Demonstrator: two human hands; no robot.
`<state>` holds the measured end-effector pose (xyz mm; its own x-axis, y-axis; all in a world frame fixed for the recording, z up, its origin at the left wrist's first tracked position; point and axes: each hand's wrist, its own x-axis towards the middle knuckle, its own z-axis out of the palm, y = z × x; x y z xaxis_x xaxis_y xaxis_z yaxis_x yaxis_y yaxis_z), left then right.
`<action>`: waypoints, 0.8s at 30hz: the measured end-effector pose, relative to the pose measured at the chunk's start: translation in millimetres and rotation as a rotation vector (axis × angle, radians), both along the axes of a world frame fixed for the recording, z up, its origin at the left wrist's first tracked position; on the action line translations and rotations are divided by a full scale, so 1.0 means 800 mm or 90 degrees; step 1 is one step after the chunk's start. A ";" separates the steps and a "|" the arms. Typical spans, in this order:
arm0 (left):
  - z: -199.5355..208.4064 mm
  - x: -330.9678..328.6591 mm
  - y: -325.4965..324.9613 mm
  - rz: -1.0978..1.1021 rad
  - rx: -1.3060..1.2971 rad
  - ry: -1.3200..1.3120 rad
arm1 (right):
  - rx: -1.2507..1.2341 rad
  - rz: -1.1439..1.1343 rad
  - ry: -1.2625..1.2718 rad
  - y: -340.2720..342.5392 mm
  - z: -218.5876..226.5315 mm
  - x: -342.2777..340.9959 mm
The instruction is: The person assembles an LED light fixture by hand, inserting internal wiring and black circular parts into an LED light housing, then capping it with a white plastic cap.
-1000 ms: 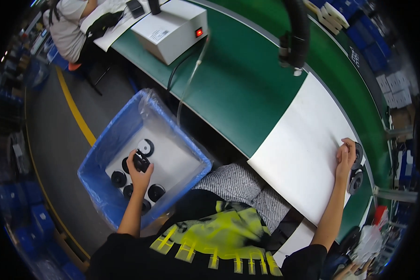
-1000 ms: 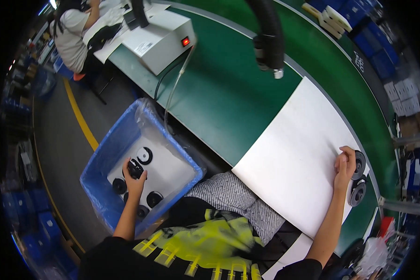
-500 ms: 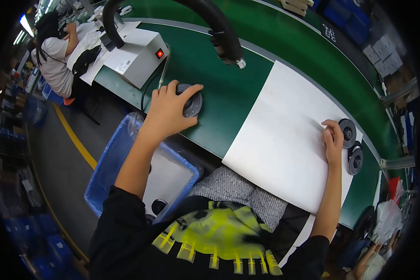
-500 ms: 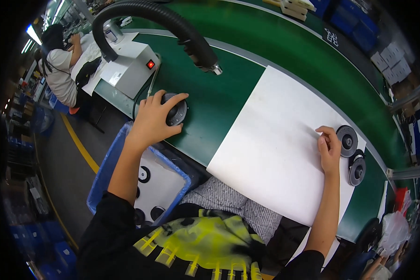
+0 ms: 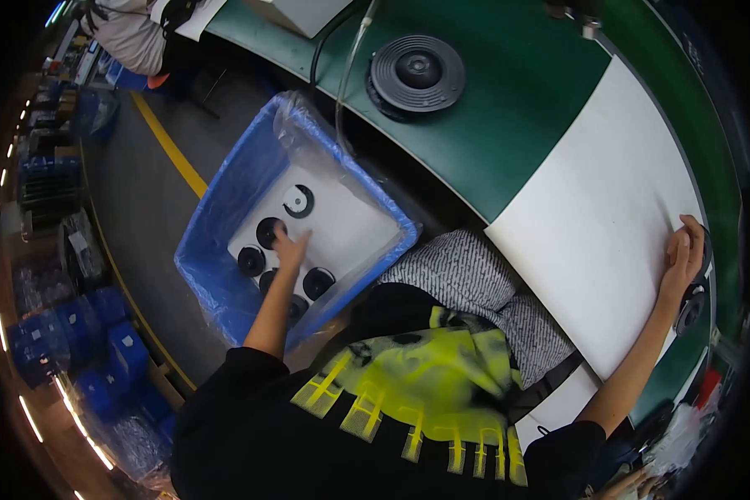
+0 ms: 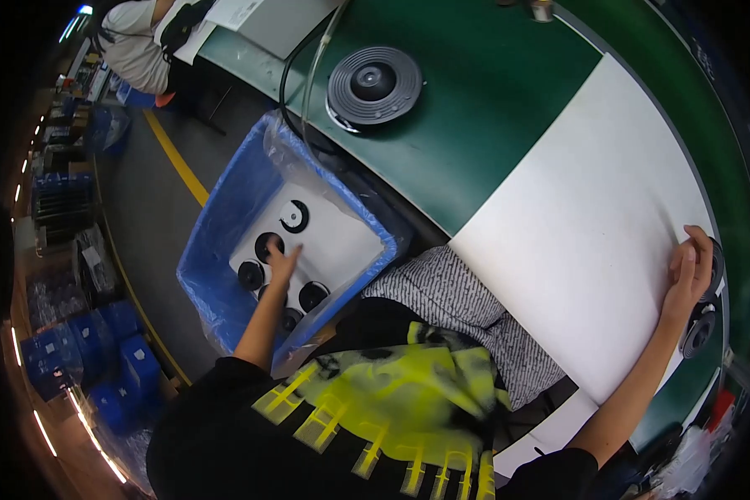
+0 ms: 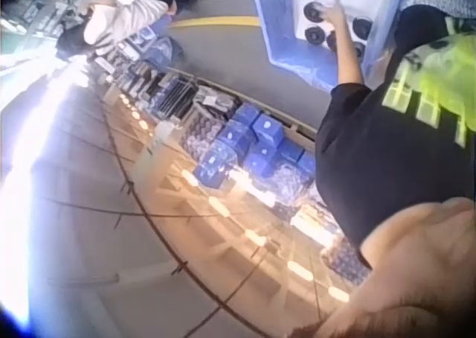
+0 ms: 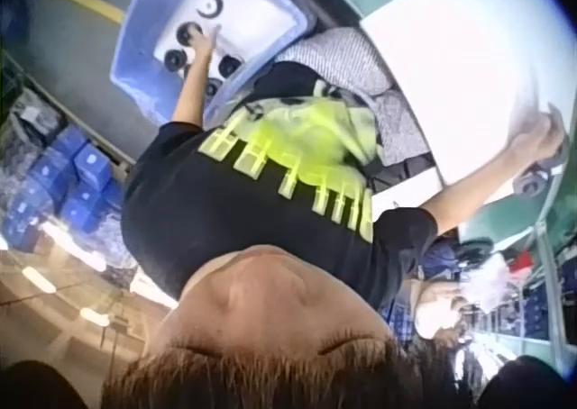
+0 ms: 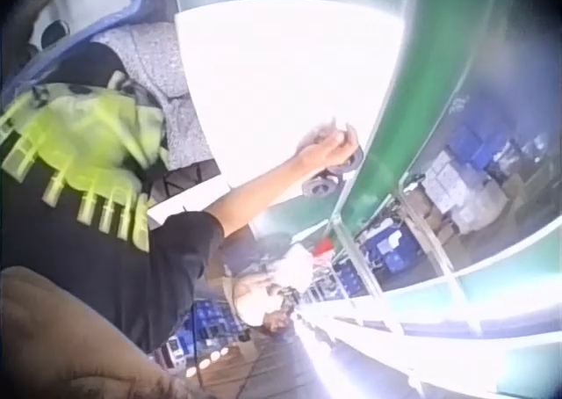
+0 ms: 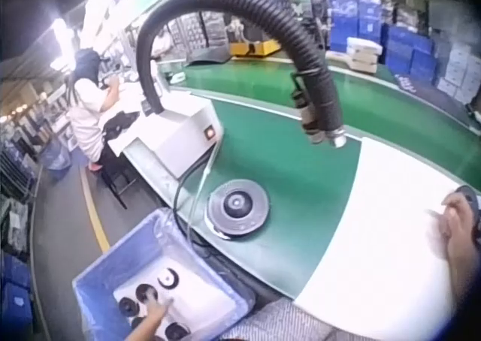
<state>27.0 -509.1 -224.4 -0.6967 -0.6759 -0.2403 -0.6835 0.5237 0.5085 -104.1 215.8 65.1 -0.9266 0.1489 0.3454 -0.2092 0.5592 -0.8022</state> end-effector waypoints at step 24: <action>0.445 -0.080 0.364 -0.939 0.569 0.513 | 0.253 -0.010 0.012 -0.020 0.017 0.020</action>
<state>-36.7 -217.9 131.8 -0.6295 0.5981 0.4960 0.5028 -0.1730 0.8469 -87.7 200.2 79.1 -0.9184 0.0142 0.3954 -0.2107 0.8283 -0.5192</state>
